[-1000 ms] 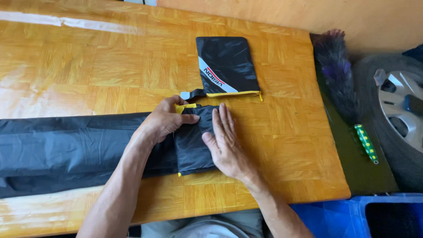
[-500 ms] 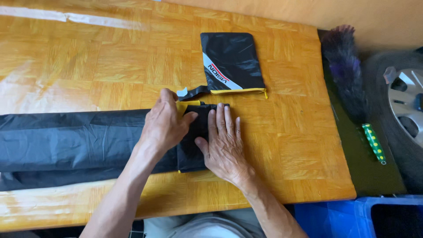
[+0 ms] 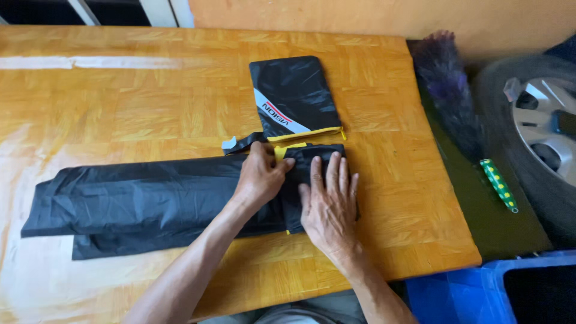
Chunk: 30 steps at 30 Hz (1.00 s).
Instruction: The person folds a black and yellow fabric item by smoothing it on a table, folding the sides inward to create a smaller rectangle, and then tucking the material into an attached pouch.
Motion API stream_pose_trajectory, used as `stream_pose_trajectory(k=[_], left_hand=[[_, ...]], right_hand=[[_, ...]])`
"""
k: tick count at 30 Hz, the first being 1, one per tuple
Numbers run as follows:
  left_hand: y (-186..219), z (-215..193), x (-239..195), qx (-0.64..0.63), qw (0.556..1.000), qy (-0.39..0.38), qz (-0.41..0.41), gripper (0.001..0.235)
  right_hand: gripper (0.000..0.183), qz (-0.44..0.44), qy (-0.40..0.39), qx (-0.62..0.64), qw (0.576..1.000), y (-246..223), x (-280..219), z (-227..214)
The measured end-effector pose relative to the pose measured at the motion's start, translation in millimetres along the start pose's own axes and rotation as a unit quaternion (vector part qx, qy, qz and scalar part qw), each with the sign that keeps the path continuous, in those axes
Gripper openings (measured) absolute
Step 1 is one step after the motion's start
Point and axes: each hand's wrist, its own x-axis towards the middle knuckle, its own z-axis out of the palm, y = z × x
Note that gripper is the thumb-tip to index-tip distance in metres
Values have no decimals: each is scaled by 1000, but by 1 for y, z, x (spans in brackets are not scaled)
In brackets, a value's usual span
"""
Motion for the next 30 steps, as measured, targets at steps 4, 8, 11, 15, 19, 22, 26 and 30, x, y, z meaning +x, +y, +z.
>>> stream_pose_trajectory(k=[4, 8, 11, 15, 19, 22, 26, 30], left_hand=[[-12, 11, 17, 10, 1000, -25, -3, 49], [-8, 1, 8, 41, 999, -3, 7, 33], [-12, 2, 10, 43, 999, 8, -2, 31], [-3, 2, -4, -56, 997, 56, -13, 49], [-12, 0, 3, -76, 996, 46, -4, 44], [-10, -2, 4, -87, 995, 46, -7, 43], [-15, -3, 10, -81, 996, 28, -10, 43], [-23, 3, 22, -114, 993, -4, 2, 45]], right_hand=[[84, -13, 9, 33, 999, -4, -2, -3], [96, -39, -2, 44, 998, 0, 4, -4], [97, -41, -20, 49, 998, -1, 6, -7], [96, -43, -59, 26, 997, 0, 13, -16], [99, -35, -88, 19, 995, -1, 22, -18], [96, -66, -97, -4, 993, -7, 25, -28], [87, -50, -116, 31, 991, -9, 24, -35], [68, 17, -121, 126, 985, 9, 35, -41]])
